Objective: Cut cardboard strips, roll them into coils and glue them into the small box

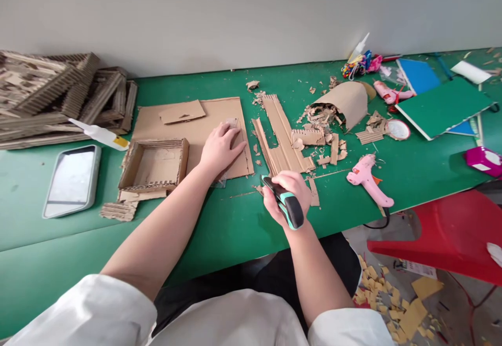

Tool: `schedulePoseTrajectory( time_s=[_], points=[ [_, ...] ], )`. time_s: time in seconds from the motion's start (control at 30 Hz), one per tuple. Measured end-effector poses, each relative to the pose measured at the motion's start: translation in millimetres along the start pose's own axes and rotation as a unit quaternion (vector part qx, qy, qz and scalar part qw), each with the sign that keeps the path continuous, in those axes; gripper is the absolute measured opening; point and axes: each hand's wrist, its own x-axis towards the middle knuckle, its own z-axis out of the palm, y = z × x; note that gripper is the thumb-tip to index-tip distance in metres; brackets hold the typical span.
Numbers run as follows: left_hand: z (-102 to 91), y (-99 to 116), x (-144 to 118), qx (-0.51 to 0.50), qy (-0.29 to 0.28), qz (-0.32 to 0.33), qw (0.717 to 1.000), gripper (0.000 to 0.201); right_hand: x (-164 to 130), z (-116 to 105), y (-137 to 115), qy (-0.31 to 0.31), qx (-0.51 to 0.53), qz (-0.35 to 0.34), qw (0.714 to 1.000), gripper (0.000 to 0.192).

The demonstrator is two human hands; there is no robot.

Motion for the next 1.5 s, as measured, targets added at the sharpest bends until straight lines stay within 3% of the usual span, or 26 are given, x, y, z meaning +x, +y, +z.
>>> schedulePoseTrajectory(
  time_s=[0.23, 0.4, 0.53, 0.7, 0.87, 1.0, 1.13, 1.33, 1.4, 1.5],
  points=[
    [0.1, 0.7, 0.6, -0.003, 0.002, 0.001, 1.000, 0.045, -3.4, -3.2, 1.2, 0.016, 0.020, -0.048, 0.999, 0.014],
    [-1.2, 1.5, 0.7, -0.002, 0.004, 0.000, 1.000, 0.043, -3.4, 1.2, 0.6, -0.014, 0.048, -0.019, 0.999, 0.019],
    [-0.4, 0.9, 0.0, -0.008, 0.004, 0.003, 1.000, 0.041, -7.4, 4.8, 6.0, -0.122, 0.035, -0.005, 0.992, 0.024],
    [-4.9, 4.8, -0.7, 0.002, 0.005, 0.002, 1.000, 0.038, -9.3, 0.2, 10.4, -0.343, -0.016, 0.001, 0.939, 0.036],
    [-27.4, 11.0, -15.4, 0.033, -0.046, 0.009, 0.998, 0.035, -2.0, -0.2, 13.0, -0.443, -0.107, -0.037, 0.889, 0.050],
    [-39.8, 9.7, -41.8, 0.049, -0.119, 0.074, 0.989, 0.066, 6.8, -2.1, 18.7, -0.497, -0.155, -0.073, 0.851, 0.057],
    [-39.0, 7.9, -58.4, 0.081, -0.128, 0.097, 0.984, 0.072, 15.3, -7.8, 21.3, -0.513, -0.182, -0.103, 0.833, 0.060],
    [-39.2, 11.9, -58.0, 0.132, -0.124, 0.152, 0.972, 0.063, 18.4, -11.3, 20.6, -0.485, -0.194, -0.122, 0.844, 0.050],
    [-40.4, 13.3, -57.5, 0.147, -0.130, 0.162, 0.967, 0.062, 17.7, -11.8, 22.4, -0.475, -0.183, -0.121, 0.852, 0.046],
    [-40.6, 14.7, -59.3, 0.162, -0.128, 0.169, 0.964, 0.057, 17.5, -13.0, 25.3, -0.437, -0.106, -0.096, 0.888, 0.044]
  ],
)
